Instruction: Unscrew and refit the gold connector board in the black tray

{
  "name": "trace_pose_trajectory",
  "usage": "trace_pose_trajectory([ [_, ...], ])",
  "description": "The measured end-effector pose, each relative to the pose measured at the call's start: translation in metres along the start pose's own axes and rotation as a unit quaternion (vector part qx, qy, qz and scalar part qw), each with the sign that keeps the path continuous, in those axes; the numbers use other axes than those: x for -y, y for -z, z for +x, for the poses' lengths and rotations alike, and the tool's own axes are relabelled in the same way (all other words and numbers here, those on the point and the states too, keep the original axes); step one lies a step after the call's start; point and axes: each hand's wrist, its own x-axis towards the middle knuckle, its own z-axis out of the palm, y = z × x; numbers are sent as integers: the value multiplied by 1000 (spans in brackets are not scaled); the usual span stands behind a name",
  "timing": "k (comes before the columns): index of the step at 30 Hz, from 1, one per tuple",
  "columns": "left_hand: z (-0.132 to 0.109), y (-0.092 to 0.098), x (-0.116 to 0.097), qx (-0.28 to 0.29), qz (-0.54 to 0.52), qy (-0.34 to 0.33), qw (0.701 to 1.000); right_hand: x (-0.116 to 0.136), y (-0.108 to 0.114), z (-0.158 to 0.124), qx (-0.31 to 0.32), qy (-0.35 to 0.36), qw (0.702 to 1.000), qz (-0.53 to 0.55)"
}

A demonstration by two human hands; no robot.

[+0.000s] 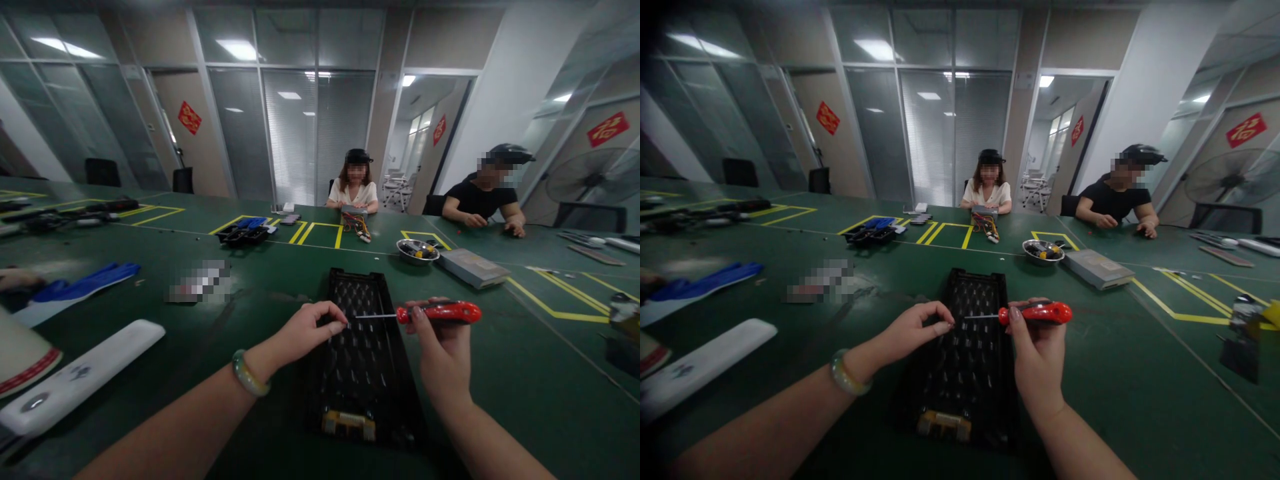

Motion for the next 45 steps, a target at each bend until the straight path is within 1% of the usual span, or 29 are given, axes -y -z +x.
trace_pose_trajectory([
  [1,-2,0,-6,7,13,-6,1000,1,0,1,-4,6,1000,0],
  [3,-6,-2,-21,39,42,-21,998,2,2,2,-15,21,1000,0],
  [6,-13,-9,-43,116,78,-58,988,5,5,4,-14,30,999,8],
  [8,-16,-14,-52,159,87,-73,981,7,6,5,-15,36,999,4],
  [10,-18,-18,-56,177,95,-74,977,7,6,5,-15,52,999,1],
  [13,-20,-23,-56,194,107,-66,973,5,8,6,-7,74,997,5],
  [18,-23,-28,-60,224,115,-59,966,-1,11,6,2,86,996,-22],
  [24,-26,-37,-69,239,170,-35,955,2,10,-1,31,94,993,-57],
  [31,-25,-42,-70,251,178,-6,952,8,9,-4,48,103,991,-69],
  [35,-24,-44,-71,247,181,12,952,9,9,-2,56,105,991,-62],
  [38,-25,-45,-73,235,184,13,954,9,9,-3,48,99,992,-62],
  [41,-26,-46,-74,221,193,-3,956,10,8,-4,38,87,993,-63],
  [45,-27,-46,-75,204,206,-24,957,14,7,-4,8,76,996,-41],
])
